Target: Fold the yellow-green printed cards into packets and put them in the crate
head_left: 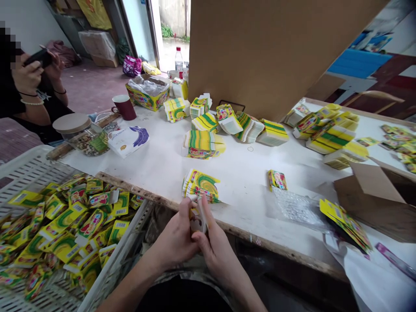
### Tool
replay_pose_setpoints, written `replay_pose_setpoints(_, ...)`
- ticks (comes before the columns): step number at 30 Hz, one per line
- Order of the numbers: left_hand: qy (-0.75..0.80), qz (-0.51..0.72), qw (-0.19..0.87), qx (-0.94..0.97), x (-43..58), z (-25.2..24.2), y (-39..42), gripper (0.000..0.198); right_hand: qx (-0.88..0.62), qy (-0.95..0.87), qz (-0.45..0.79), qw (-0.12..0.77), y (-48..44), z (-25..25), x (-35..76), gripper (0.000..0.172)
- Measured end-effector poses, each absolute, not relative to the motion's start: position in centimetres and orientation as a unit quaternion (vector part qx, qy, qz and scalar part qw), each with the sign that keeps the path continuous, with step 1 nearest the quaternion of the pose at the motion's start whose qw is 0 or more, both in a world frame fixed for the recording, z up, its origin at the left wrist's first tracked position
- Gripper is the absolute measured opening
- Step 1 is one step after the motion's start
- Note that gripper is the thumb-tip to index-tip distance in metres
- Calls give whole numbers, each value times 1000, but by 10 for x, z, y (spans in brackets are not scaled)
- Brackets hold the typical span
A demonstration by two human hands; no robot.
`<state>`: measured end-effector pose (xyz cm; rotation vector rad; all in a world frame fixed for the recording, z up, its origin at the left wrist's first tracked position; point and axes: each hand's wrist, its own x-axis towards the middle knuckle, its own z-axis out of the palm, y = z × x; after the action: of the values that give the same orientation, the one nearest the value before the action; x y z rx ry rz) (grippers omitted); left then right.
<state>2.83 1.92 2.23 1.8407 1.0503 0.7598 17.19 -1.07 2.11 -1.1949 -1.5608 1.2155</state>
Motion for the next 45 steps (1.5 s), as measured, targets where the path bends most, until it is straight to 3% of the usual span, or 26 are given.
replay_pose_setpoints(3, 454, 325, 331, 760, 31, 15, 13, 81, -497, -594, 438, 456, -10, 17, 175, 49)
replay_pose_setpoints(6, 511, 291, 230, 775, 29, 15, 8, 66, -536, -533, 411, 510, -7, 11, 177, 46)
replay_pose_setpoints(11, 466, 287, 280, 788, 9, 26, 11, 47, -466, -686, 329, 452, -8, 6, 186, 56)
replay_pose_setpoints(15, 473, 280, 307, 777, -4, 32, 17, 51, -457, -732, 326, 387, -6, 13, 204, 32)
replay_pose_setpoints(20, 454, 273, 302, 793, -1, 33, 21, 55, -432, -747, 385, 328, 2, 28, 218, 19)
replay_pose_setpoints(22, 446, 294, 267, 802, 4, 32, 21, 52, -454, -718, 390, 357, 2, 26, 211, 25)
replay_pose_setpoints(24, 452, 320, 247, 795, 8, 30, 21, 49, -473, -664, 415, 403, 3, 19, 202, 43)
replay_pose_setpoints(26, 472, 360, 291, 751, 6, 28, 22, 50, -462, -615, 462, 441, 5, 10, 196, 65)
replay_pose_setpoints(28, 488, 492, 375, 616, -2, 26, 25, 54, -472, -594, 459, 463, 11, 2, 197, 68)
replay_pose_setpoints(32, 426, 767, 393, 276, -33, 26, 36, 51, -634, -617, 234, 403, 34, -6, 211, 33)
replay_pose_setpoints(37, 437, 729, 520, 84, -39, 22, 39, 57, -695, -617, 158, 333, 58, -9, 212, 17)
replay_pose_setpoints(45, 405, 643, 622, 186, 15, 3, 22, 57, -697, -599, 203, 338, 45, 1, 198, 24)
